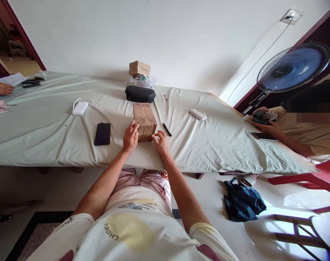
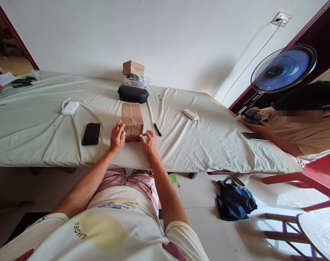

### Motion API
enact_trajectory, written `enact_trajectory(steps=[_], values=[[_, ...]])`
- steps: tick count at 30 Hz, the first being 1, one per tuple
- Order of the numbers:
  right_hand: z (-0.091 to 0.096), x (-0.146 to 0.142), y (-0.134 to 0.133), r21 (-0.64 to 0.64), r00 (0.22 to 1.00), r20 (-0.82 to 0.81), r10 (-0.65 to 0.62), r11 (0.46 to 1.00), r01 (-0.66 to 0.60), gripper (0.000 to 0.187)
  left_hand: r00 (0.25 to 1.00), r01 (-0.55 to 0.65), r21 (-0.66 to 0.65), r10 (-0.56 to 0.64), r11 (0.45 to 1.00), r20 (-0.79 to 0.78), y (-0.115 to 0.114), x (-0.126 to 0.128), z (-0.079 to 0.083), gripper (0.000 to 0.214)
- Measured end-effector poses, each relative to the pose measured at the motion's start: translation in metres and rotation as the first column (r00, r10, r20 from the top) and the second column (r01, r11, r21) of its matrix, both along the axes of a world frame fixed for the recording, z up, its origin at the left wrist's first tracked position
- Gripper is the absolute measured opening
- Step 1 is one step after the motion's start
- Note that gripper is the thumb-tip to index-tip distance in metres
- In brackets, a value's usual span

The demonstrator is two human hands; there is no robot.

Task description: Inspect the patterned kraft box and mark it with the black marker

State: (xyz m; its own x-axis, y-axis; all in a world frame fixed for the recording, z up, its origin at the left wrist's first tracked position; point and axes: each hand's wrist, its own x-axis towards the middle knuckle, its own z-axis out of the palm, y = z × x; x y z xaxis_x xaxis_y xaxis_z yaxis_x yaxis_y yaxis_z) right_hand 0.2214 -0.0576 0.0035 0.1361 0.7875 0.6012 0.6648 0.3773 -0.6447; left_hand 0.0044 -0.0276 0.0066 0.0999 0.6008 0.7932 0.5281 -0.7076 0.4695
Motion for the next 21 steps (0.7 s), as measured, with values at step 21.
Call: enact_trajectory(steps=[21], values=[[-0.0051, -0.0085, 0.0013, 0.057, 0.989, 0.118, 0.087, 0.994, -0.094, 0.074, 0.998, -0.065, -0.003, 0.065, 0.998, -0.010, -0.0015, 0.0067, 0.0007, 0.047]])
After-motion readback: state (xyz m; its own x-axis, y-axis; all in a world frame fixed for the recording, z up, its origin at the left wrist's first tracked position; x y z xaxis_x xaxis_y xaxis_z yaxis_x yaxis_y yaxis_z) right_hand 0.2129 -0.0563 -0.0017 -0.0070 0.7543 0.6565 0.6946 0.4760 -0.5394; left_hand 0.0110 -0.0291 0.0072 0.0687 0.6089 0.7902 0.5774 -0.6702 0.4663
